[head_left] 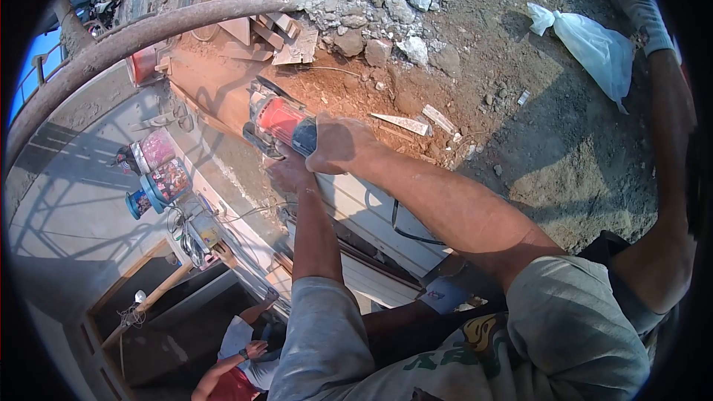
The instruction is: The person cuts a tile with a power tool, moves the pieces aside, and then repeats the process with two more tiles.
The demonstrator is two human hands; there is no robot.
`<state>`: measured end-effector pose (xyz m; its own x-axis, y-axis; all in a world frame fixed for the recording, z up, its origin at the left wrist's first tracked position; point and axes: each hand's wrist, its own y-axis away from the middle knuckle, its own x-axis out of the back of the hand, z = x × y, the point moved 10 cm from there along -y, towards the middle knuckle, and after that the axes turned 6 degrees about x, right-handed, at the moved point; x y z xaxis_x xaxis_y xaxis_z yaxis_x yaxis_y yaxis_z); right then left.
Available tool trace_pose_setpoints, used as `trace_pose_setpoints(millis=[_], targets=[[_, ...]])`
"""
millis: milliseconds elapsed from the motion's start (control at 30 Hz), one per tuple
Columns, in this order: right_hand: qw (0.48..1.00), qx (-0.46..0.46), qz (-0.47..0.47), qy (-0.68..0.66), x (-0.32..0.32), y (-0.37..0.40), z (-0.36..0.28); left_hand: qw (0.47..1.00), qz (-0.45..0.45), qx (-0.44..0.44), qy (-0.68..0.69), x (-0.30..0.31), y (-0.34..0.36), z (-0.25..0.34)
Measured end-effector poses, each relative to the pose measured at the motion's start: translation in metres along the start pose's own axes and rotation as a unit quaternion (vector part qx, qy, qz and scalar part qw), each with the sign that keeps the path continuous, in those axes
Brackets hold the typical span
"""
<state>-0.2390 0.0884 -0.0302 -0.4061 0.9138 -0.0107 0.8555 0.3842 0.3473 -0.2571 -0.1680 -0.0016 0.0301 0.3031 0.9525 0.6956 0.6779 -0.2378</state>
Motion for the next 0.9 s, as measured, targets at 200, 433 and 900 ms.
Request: trace_pose_setpoints(millis=[200,433,900], targets=[[1.0,0.002,0.006,0.0,0.002,0.006,0.0,1.0,0.005,-0.005,0.016,-0.004,0.0,-0.005],[1.0,-0.007,-0.012,0.001,0.006,0.016,-0.002,1.0,0.003,0.008,0.018,-0.012,-0.003,-0.013],[1.0,-0.015,-0.014,0.002,0.004,0.026,0.007,0.996,0.053,-0.057,0.046,-0.005,0.014,-0.014]])
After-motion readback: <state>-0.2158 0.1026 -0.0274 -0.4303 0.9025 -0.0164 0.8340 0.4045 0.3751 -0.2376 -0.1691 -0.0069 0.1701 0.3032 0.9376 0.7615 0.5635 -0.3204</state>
